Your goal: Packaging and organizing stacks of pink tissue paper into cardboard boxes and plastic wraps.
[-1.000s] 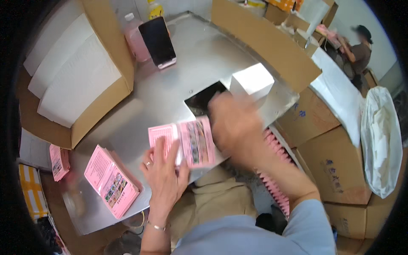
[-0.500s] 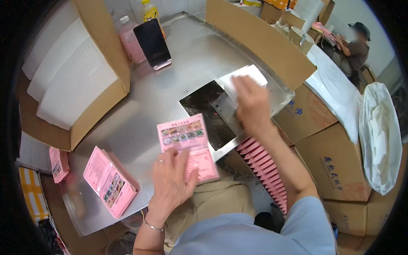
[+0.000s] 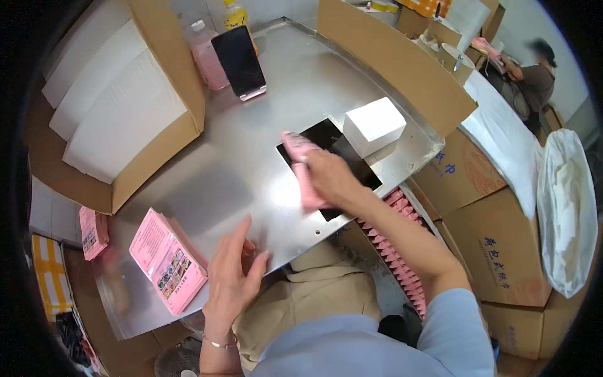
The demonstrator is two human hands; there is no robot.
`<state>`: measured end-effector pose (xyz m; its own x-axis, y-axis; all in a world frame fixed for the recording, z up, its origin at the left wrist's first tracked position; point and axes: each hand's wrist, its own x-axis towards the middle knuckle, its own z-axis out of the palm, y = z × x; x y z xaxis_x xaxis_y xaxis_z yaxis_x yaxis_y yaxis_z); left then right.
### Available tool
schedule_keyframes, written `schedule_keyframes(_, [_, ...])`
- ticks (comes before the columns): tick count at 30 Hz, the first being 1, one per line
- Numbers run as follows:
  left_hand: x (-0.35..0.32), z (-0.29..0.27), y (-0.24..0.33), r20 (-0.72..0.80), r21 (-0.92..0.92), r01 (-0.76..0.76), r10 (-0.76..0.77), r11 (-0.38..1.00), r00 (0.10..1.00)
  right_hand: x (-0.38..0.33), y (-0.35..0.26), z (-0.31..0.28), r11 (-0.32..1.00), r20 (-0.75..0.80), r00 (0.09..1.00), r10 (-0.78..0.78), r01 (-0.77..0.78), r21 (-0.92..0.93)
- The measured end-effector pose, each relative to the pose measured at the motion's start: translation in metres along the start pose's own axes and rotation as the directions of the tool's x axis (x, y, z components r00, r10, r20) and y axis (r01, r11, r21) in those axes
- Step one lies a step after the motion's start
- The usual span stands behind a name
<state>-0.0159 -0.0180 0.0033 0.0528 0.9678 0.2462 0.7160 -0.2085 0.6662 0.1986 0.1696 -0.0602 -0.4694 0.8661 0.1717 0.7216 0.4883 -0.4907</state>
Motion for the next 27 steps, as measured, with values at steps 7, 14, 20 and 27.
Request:
schedule_keyframes(7, [-0.05,-0.082,-0.032,-0.511,0.526,0.28,0.035,0.803,0.859,-0.034,-0.043,-0.069,0.84,-0.484,0.808,-0.337,0.025,-0.543])
schedule_keyframes(14, [-0.058,-0.097,-0.069,-0.251,0.433,0.354,-0.266,0.829,0.931,-0.015,0.024,-0.076,0.891,-0.552,0.817,-0.165,-0.117,-0.439])
schedule_keyframes(20, [0.02,0.029,-0.014,0.015,0.153,-0.215,0.215,0.965,0.976,-0.018,0.034,-0.079,0.959,-0.593,0.791,-0.15,-0.03,-0.283])
schedule_keyframes(27, [0.017,0.029,-0.014,-0.056,0.255,-0.147,0.167,0.956,0.984,-0.007,0.02,-0.083,0.949,-0.551,0.831,-0.078,-0.107,-0.296])
